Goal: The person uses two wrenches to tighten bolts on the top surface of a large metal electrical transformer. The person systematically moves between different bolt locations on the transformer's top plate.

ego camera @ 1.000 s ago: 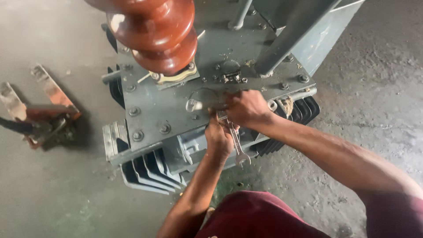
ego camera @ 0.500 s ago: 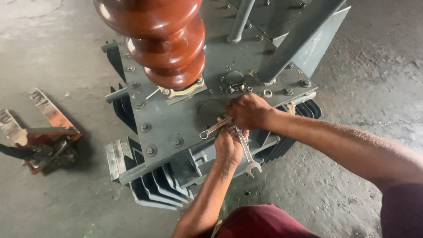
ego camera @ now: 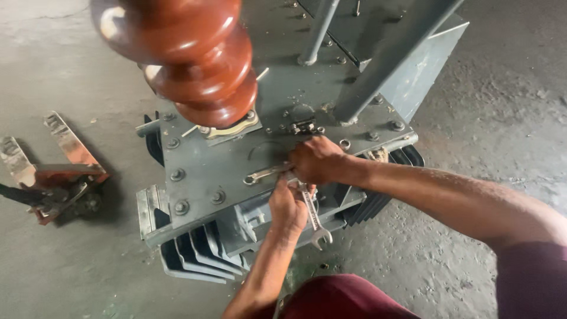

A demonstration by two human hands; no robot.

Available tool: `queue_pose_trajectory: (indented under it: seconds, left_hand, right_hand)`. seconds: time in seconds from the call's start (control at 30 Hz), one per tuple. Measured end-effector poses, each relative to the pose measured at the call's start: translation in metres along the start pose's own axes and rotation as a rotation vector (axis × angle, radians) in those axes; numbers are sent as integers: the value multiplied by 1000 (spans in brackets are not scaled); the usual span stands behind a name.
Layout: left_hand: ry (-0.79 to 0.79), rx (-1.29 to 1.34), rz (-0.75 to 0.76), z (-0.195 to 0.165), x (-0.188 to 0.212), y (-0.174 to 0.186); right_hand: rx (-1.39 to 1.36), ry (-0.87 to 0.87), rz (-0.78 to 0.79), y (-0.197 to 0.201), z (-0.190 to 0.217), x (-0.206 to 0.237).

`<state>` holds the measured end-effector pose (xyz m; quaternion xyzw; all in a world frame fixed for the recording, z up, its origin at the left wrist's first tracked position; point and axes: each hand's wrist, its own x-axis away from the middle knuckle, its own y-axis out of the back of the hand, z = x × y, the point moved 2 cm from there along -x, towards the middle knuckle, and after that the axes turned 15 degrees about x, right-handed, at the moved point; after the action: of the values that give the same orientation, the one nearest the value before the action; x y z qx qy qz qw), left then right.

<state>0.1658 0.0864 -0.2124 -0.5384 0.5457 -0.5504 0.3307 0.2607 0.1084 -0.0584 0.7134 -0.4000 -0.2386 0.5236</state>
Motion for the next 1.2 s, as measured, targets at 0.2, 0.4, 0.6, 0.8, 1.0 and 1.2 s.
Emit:
queue_pose_trajectory:
  seconds: [0.2, 0.4, 0.6, 0.8, 1.0, 1.2]
  left_hand:
    - [-385, -695, 397, -2, 22, -23]
    - [-85, -37, -18, 5, 13, -21]
    - [-114, -50, 22, 7, 16, -21]
    - [-63, -101, -116, 11, 9, -28]
    - [-29, -51, -145, 13, 1, -22]
    - [47, -27, -143, 13, 2, -21]
  right_hand:
    - [-195, -77, -161, -3, -12, 16]
    - [-614, 146, -376, -9, -51, 46]
    - [-530, -130, 248, -24, -94, 55]
    - [-358, -133, 190, -20, -97, 44]
    - [-223, -104, 144, -14, -86, 39]
    - [-64, -136, -337, -11, -73, 58]
